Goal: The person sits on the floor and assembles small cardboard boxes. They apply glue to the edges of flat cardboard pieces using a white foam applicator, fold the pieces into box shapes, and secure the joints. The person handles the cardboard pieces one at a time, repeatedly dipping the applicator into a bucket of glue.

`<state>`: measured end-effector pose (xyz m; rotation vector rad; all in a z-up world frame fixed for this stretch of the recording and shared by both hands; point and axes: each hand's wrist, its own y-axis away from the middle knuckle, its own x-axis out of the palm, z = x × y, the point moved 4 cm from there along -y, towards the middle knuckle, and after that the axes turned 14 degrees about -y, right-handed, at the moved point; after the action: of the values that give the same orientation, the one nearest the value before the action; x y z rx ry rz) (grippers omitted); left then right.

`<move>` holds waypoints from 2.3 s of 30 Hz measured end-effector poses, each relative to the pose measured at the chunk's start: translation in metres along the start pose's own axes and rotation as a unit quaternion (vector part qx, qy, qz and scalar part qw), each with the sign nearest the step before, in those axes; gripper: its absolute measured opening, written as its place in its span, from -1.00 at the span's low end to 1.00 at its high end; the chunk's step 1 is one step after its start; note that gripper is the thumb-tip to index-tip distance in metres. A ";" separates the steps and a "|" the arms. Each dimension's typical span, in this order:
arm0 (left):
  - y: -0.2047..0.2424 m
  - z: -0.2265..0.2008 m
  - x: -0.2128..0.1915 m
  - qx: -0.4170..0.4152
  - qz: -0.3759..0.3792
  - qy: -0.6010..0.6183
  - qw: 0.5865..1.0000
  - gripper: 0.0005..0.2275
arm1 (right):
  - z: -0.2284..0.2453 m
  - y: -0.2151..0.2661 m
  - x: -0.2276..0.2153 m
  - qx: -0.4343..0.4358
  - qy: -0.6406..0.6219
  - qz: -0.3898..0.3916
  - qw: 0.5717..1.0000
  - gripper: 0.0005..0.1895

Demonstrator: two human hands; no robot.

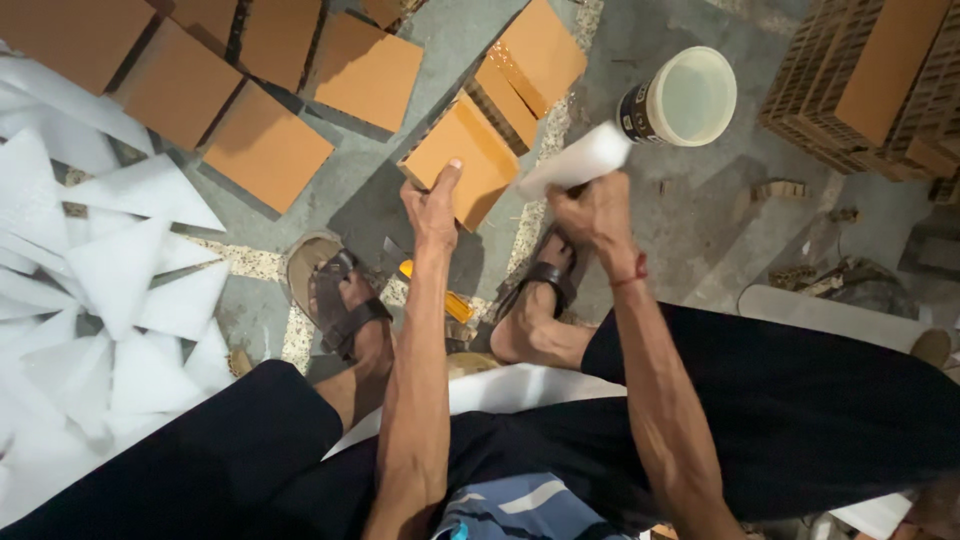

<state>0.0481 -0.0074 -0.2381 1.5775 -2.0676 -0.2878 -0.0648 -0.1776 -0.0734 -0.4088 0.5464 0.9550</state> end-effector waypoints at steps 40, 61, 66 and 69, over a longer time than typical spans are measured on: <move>0.011 -0.018 0.006 0.035 0.010 -0.079 0.996 -0.71 | 0.045 -0.097 0.033 -0.043 -0.064 -0.025 0.997 -0.85; -0.002 -0.002 0.000 -0.011 -0.017 -0.038 0.999 -0.70 | 0.051 -0.036 -0.014 -0.042 -0.086 -0.013 0.995 -0.84; -0.007 0.008 -0.006 0.013 -0.028 -0.025 0.999 -0.70 | 0.008 -0.026 0.013 0.010 -0.010 0.010 1.000 -0.79; -0.009 0.016 -0.008 -0.038 -0.030 0.039 0.998 -0.72 | -0.014 0.000 0.002 0.022 0.010 0.024 0.999 -0.77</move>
<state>0.0486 -0.0049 -0.2581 1.5825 -1.9306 -0.3165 -0.0676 -0.1843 -0.0859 -0.3666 0.5964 0.9848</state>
